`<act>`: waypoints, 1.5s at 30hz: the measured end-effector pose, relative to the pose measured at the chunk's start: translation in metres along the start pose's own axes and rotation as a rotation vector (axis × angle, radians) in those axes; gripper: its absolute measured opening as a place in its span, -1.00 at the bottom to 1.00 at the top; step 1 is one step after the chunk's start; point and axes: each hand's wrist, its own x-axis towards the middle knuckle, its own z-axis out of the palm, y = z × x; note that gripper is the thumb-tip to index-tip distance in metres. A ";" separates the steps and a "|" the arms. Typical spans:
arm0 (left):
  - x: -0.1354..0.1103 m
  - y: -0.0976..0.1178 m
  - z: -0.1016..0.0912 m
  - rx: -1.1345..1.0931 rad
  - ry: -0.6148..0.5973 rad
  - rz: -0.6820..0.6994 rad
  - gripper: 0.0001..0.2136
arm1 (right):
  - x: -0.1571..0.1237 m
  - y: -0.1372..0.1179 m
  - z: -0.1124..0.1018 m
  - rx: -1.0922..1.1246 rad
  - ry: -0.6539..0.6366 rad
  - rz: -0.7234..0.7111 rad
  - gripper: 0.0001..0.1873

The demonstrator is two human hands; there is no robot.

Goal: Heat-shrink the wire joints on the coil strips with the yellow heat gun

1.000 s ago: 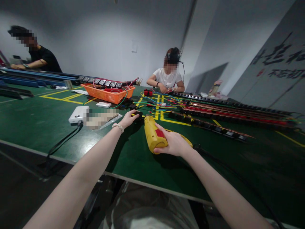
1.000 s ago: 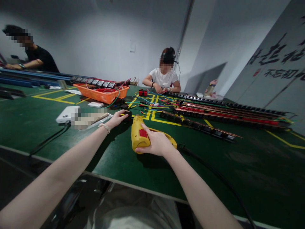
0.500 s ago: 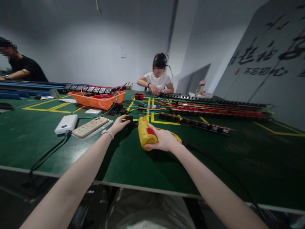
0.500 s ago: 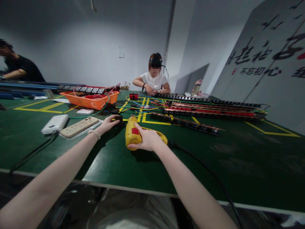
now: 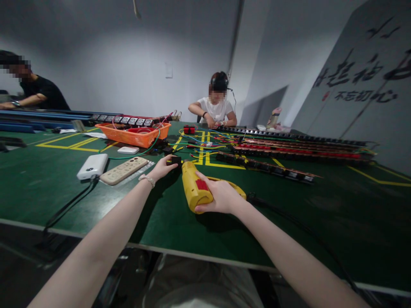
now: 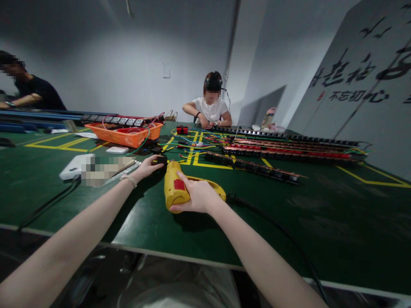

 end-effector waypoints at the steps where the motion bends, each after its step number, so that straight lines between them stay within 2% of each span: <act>1: 0.000 0.000 0.000 0.008 0.003 -0.001 -0.58 | 0.000 -0.002 -0.001 0.012 -0.007 -0.009 0.12; 14: -0.002 0.000 0.001 0.049 -0.033 -0.031 -0.51 | 0.004 -0.004 0.000 0.028 -0.011 0.026 0.11; 19: -0.002 -0.001 0.003 0.211 0.019 -0.016 -0.53 | 0.007 -0.001 0.004 0.007 0.012 0.041 0.10; 27: -0.002 -0.006 0.001 0.395 0.083 -0.102 -0.48 | 0.008 0.000 0.003 -0.018 0.000 0.052 0.07; 34: 0.000 0.000 0.003 0.445 0.070 -0.213 -0.49 | 0.012 0.009 0.002 -0.046 0.014 0.117 0.05; 39: -0.001 0.003 0.004 0.444 0.107 -0.194 -0.47 | 0.015 0.016 0.003 -0.084 0.018 0.173 0.06; 45: 0.002 0.004 0.004 0.455 0.037 -0.199 -0.48 | 0.009 0.013 0.001 -0.081 0.019 0.141 0.06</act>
